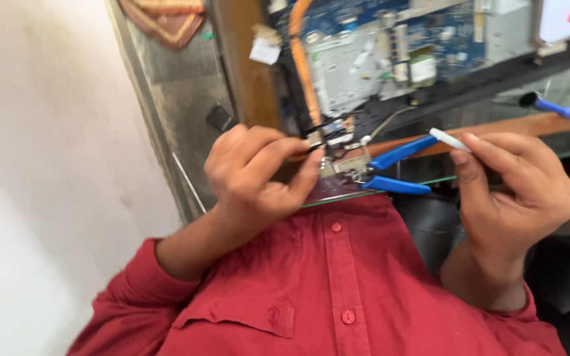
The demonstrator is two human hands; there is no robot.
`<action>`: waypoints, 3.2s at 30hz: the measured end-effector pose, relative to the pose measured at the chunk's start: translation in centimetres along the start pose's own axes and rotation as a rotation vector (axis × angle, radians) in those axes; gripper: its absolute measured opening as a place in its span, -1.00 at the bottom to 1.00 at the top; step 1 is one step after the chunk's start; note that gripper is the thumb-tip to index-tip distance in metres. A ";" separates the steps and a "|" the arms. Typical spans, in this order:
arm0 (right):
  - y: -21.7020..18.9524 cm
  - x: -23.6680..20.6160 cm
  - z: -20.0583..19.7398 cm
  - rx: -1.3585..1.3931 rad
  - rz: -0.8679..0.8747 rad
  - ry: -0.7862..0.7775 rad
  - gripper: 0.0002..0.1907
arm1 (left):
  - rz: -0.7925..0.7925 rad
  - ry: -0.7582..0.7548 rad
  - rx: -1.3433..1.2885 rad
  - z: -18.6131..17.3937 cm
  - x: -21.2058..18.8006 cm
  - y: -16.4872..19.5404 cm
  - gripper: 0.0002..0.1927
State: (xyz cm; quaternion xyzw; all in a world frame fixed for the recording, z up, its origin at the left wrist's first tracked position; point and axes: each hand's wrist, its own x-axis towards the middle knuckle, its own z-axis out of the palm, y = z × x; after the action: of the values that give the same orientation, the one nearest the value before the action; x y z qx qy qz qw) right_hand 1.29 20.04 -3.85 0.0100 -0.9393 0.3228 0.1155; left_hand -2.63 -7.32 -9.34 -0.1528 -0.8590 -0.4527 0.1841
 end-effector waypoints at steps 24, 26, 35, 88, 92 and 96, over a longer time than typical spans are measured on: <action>10.1 -4.4 -2.8 0.473 0.457 0.772 -0.80 | -0.177 -0.030 -0.231 0.2 -3.0 -2.9 -0.91; 13.5 -3.4 -6.1 0.360 0.408 0.810 -0.78 | -0.237 0.026 -0.165 0.5 -2.9 -2.2 -0.90; 29.6 13.1 -22.1 -0.813 -0.098 0.549 -0.82 | -0.285 0.255 -0.049 2.8 -4.5 -0.1 -0.76; 11.6 0.0 -12.0 0.606 -0.386 -0.388 -0.80 | 0.014 -0.189 -0.131 11.6 -0.9 21.5 -0.72; 13.3 -0.2 -12.9 0.567 -0.450 -0.227 -0.86 | -0.064 -0.311 -0.163 12.7 -1.1 21.8 -0.82; 18.5 4.3 -16.6 0.207 -0.322 0.373 -0.82 | -0.136 -0.351 -0.159 12.5 -1.5 21.9 -0.88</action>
State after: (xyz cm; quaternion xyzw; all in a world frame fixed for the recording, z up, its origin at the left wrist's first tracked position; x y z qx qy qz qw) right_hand -1.14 45.03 -1.43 0.1116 -0.8502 0.3908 0.3348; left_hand 5.85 14.89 -0.74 -0.1849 -0.8477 -0.4971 -0.0121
